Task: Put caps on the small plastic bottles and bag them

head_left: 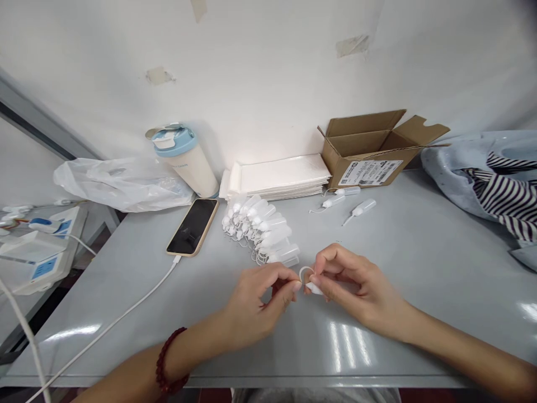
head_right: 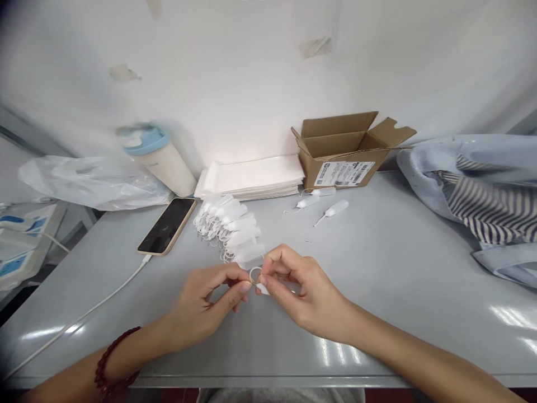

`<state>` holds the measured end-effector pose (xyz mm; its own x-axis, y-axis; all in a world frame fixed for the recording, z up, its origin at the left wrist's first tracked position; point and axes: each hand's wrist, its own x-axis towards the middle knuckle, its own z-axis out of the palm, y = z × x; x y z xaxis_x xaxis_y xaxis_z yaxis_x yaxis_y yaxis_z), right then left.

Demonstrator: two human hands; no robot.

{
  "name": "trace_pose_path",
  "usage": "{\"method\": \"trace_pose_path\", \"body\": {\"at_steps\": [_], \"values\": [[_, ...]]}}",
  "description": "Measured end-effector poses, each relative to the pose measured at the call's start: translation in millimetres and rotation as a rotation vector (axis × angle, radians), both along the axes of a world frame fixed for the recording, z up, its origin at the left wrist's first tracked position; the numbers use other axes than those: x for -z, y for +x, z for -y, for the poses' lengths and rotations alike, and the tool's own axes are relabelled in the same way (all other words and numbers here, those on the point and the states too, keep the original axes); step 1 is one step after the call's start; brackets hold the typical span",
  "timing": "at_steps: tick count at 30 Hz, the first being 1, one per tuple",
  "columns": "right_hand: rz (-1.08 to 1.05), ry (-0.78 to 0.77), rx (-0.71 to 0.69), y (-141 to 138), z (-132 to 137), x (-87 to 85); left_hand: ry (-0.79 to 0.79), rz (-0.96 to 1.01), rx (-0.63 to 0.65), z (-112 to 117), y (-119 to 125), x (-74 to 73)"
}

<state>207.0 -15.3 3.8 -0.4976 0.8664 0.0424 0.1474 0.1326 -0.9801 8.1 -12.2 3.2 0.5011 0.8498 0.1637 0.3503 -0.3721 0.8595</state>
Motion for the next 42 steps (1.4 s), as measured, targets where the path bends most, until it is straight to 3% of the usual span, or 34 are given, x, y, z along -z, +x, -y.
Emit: {"method": "trace_pose_path", "body": {"at_steps": [3,9,18,25,42], "values": [[0.018,-0.004,-0.016,0.8,-1.6,-3.3,-0.109,0.011,-0.006,-0.8,-1.3,-1.7],[0.114,0.053,0.056,5.3,-10.0,-9.0,-0.235,0.145,-0.134,-5.4,-5.3,-2.9],[0.140,0.075,0.060,7.2,-11.3,-9.4,-0.196,0.081,-0.110,-8.4,-8.0,-4.9],[0.198,0.181,0.068,4.5,-7.6,-4.6,-0.290,0.099,-0.125,-4.3,-3.9,-1.5],[0.191,0.144,0.057,0.3,-5.8,1.0,-0.301,0.170,-0.094,-7.3,-3.1,0.4]]}}
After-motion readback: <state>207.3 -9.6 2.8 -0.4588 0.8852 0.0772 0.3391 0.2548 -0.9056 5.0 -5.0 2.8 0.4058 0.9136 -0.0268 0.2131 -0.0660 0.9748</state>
